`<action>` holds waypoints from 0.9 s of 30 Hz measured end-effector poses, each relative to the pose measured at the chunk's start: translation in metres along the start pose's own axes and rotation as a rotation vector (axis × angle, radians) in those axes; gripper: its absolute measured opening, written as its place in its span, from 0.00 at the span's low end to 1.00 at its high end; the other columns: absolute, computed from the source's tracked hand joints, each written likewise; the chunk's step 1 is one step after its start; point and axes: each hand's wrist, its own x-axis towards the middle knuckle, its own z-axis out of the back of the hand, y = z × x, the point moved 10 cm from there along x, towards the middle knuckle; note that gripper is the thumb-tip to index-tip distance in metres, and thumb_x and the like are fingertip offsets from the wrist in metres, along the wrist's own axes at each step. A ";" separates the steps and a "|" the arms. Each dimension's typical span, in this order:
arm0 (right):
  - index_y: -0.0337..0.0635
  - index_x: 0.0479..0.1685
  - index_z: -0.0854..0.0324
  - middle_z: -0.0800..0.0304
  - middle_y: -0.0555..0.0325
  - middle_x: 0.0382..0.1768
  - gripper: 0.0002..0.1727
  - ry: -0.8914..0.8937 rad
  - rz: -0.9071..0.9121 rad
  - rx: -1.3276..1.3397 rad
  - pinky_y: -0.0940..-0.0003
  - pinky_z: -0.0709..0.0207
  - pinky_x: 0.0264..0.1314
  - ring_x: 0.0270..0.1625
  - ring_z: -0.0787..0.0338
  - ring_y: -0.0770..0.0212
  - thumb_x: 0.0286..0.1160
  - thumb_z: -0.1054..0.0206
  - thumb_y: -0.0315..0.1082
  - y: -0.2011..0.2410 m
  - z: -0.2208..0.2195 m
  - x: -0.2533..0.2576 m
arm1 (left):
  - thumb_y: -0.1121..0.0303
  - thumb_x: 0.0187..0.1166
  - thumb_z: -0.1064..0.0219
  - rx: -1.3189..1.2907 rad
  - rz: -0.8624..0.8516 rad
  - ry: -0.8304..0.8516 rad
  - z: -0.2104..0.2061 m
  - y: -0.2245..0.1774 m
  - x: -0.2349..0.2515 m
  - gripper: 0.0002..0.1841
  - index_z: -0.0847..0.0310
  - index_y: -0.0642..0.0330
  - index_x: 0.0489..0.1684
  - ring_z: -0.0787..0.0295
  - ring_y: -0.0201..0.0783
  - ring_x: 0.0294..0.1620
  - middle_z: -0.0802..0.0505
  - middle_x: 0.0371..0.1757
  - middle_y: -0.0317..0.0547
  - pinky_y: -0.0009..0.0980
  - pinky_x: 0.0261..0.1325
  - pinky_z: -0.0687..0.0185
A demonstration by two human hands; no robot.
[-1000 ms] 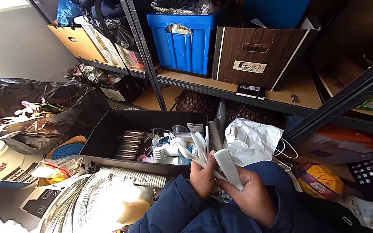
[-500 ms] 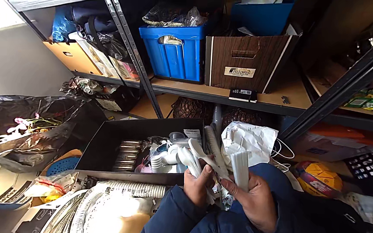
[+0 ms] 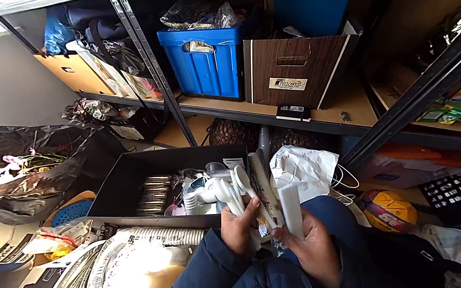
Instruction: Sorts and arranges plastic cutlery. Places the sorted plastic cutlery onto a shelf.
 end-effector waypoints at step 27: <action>0.52 0.50 0.18 0.15 0.58 0.60 0.06 0.514 1.107 -0.551 0.50 0.26 0.83 0.74 0.18 0.55 0.85 0.39 0.31 0.109 -0.015 0.012 | 0.57 0.75 0.24 -0.026 0.473 0.423 -0.051 0.029 -0.042 0.11 0.11 0.55 0.34 0.20 0.24 0.16 0.13 0.20 0.35 0.21 0.23 0.20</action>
